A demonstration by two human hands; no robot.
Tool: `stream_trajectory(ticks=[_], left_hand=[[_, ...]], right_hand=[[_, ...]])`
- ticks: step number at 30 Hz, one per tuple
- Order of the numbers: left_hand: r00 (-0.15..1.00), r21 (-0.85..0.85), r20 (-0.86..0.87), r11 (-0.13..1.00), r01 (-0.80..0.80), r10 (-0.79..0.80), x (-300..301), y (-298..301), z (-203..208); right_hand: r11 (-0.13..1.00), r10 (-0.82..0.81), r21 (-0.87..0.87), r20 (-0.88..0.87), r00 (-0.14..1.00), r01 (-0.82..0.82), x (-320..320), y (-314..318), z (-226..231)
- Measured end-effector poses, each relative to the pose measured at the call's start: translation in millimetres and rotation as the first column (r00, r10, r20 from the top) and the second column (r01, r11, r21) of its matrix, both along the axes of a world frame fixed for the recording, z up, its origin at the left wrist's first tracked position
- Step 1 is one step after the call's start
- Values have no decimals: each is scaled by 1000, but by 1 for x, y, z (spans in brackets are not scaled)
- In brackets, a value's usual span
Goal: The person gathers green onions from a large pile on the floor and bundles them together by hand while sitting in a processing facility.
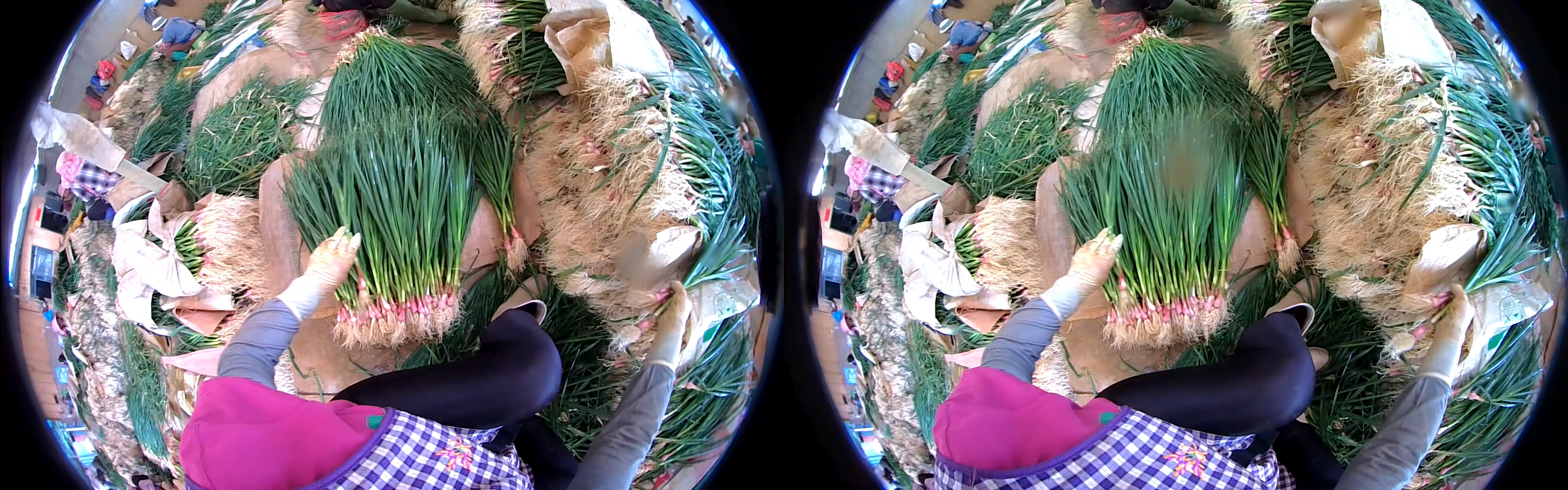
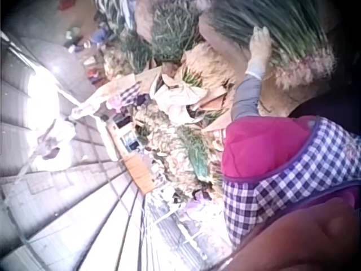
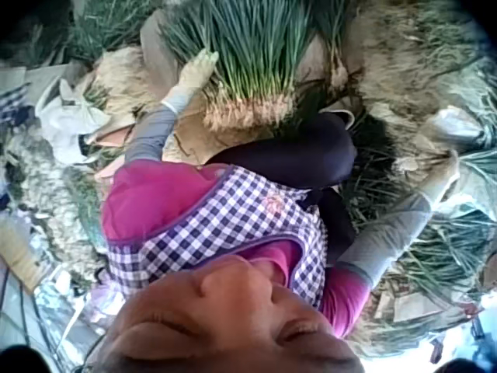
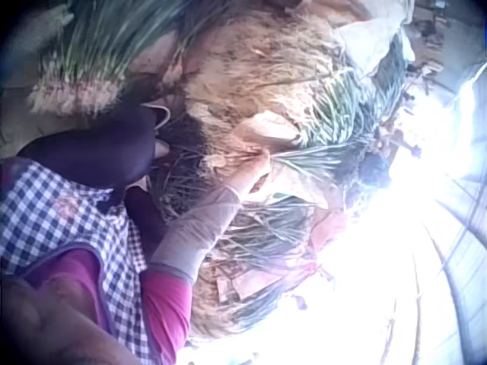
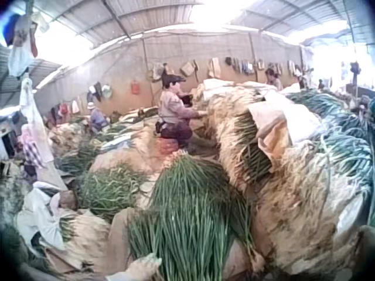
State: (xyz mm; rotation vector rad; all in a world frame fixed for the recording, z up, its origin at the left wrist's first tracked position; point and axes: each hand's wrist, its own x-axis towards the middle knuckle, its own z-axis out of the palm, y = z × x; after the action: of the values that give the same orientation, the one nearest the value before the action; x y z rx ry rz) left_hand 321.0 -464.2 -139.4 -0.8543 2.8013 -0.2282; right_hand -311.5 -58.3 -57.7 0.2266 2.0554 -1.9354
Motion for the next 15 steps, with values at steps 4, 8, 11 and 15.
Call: stream_trajectory(ticks=[4, 8, 11, 15], left_hand=[[985, 65, 153, 994, -88, 77, -27, 15, -15], [963, 200, 263, 980, 5, -59, -55, 43, -55], [969, 133, 241, 991, 22, -54, -59, 51, -70], [949, 218, 307, 965, -145, 73, -87, 66, -36]], right_hand=[[993, 89, -57, -182, 979, -101, 44, 13, 49], [915, 266, -261, -183, 946, -307, 50, 92, 69], [935, 198, -250, -215, 956, -250, 92, 116, 91], [968, 120, -183, -255, 960, -169, 150, 127, 108]])
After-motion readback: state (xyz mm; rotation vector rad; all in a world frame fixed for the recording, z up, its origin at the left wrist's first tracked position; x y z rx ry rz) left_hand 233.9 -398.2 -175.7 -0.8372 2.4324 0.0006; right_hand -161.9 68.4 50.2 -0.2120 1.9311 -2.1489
